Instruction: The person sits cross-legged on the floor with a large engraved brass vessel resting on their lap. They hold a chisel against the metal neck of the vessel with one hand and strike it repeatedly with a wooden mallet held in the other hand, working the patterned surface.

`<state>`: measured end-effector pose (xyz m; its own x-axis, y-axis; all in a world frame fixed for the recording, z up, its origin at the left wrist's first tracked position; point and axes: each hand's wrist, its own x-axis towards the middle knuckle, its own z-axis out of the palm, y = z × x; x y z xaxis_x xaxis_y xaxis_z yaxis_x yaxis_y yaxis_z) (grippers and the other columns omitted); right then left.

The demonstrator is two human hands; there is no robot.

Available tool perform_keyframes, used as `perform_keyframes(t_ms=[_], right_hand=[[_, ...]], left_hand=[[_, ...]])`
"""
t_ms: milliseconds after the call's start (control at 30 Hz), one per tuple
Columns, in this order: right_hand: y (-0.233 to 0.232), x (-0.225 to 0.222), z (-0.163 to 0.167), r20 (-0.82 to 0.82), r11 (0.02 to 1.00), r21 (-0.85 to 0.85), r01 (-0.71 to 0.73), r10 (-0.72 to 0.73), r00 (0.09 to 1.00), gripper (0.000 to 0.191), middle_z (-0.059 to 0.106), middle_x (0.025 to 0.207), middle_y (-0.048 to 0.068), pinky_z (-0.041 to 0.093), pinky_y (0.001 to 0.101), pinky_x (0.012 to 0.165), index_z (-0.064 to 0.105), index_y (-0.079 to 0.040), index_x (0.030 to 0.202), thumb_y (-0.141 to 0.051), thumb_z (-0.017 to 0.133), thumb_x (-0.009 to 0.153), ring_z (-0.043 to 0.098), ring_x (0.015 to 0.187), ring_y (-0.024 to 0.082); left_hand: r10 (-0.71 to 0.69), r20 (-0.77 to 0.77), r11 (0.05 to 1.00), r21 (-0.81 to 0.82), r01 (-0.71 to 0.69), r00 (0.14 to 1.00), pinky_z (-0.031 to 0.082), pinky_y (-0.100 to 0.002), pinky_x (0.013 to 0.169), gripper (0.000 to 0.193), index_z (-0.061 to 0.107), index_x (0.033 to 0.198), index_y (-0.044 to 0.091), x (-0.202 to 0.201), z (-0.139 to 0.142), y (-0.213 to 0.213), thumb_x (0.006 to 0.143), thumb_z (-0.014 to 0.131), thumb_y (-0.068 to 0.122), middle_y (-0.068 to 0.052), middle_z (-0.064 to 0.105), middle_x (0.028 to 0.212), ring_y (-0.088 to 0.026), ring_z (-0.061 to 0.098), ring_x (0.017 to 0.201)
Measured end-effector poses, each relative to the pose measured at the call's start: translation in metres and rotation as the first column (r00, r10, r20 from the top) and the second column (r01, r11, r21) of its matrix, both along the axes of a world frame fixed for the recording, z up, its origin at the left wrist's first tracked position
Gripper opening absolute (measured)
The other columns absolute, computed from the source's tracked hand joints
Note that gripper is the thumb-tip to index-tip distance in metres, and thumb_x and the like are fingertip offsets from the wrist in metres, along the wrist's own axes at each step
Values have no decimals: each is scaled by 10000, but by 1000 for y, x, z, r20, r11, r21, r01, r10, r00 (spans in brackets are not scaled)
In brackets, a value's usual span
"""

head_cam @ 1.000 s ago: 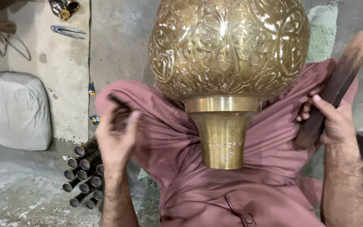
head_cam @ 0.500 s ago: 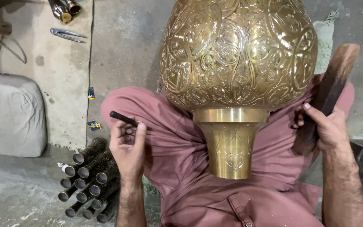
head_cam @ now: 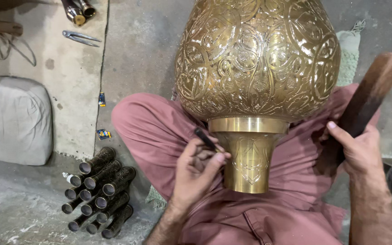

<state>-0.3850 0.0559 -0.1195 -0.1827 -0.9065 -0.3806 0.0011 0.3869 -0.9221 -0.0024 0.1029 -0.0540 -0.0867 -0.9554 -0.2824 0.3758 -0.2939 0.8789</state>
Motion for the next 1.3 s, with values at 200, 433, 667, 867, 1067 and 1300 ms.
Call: perform_keyframes(t_ms=[200,433,667,867,1067,1300], right_hand=[[-3,-9,44,-103,972,-178,-154,137,985,230,686,1032,73,555,254,863,607,32,1128,-3,801,1009,670,931,127],[-38,5,103,-359,816,-193,-545,458,813,406,692,1021,74,640,301,904,594,-28,1185,-116,765,828,719,988,128],[-82,42,159,-821,549,305,-778,566,77,586,752,851,83,639,329,580,614,-79,1285,-285,837,784,775,687,184],[-114,102,210,-721,330,684,-650,439,-536,366,658,729,-30,567,351,554,575,-198,1217,-429,614,936,715,641,165],[-126,144,235,-549,276,835,-475,439,-711,284,646,749,-3,578,328,565,542,-199,1233,-405,488,1046,715,672,160],[-128,144,235,-672,305,740,-599,365,-644,315,670,782,9,592,357,623,567,-192,1221,-383,578,971,737,737,196]], left_hand=[[34,-33,998,45,-32,999,596,-304,949,388,477,1360,-14,-22,15,-1,1006,629,-62,-109,653,1162,-202,706,1093],[32,83,999,19,-33,996,598,-307,983,389,468,1357,-8,-36,24,-1,1006,627,-60,-120,677,1179,-193,708,1124],[160,72,987,-11,-160,984,589,-299,987,356,469,1319,-12,-50,24,8,1007,626,-77,-122,674,1166,-203,704,1128],[214,56,975,-66,-211,975,623,-322,981,270,482,1225,-15,-52,24,12,1005,628,-72,-136,683,1145,-215,719,1128],[224,24,974,-51,-223,974,611,-316,994,236,487,1205,-14,-49,27,16,1017,617,-72,-131,658,1165,-210,706,1150],[188,58,981,-56,-185,980,606,-310,1003,311,493,1295,-42,-46,28,15,1015,625,-67,-141,667,1208,-213,714,1155]])
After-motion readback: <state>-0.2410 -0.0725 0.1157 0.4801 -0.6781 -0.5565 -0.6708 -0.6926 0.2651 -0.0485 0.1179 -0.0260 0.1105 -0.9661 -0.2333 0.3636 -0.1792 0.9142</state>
